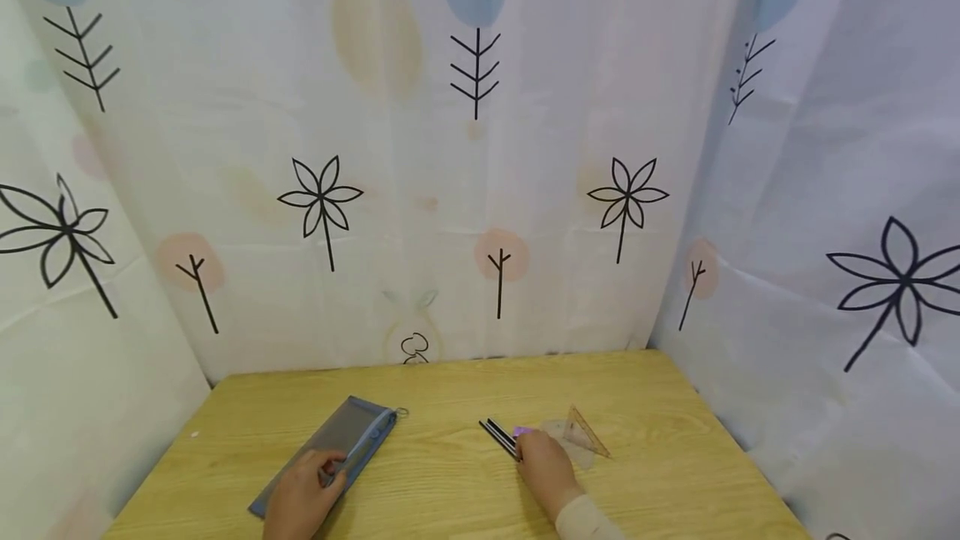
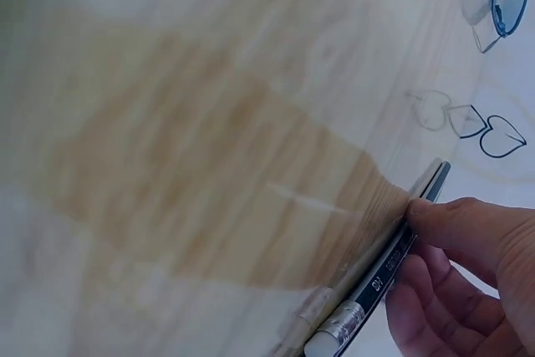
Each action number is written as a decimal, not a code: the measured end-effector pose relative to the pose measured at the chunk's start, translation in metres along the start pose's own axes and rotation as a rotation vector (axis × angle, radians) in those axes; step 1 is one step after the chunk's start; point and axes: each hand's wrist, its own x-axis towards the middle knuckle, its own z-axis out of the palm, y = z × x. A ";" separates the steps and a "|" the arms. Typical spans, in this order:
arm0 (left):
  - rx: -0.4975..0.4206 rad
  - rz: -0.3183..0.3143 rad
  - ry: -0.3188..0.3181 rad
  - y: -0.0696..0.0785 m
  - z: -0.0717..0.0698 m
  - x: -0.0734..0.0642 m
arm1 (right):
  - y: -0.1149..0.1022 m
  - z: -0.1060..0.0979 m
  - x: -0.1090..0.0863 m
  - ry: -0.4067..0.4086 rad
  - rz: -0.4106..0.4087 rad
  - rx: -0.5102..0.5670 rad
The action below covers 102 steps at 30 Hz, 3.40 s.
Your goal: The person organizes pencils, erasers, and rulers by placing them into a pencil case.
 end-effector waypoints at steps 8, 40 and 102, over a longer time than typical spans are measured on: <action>-0.025 -0.002 -0.032 0.000 0.000 -0.001 | -0.001 0.003 -0.003 0.015 0.002 -0.028; -0.079 0.025 0.029 0.013 -0.007 -0.003 | -0.011 -0.002 0.002 -0.017 -0.009 0.049; -0.126 -0.006 0.013 0.048 -0.003 -0.025 | -0.058 0.002 -0.025 -0.467 0.530 1.334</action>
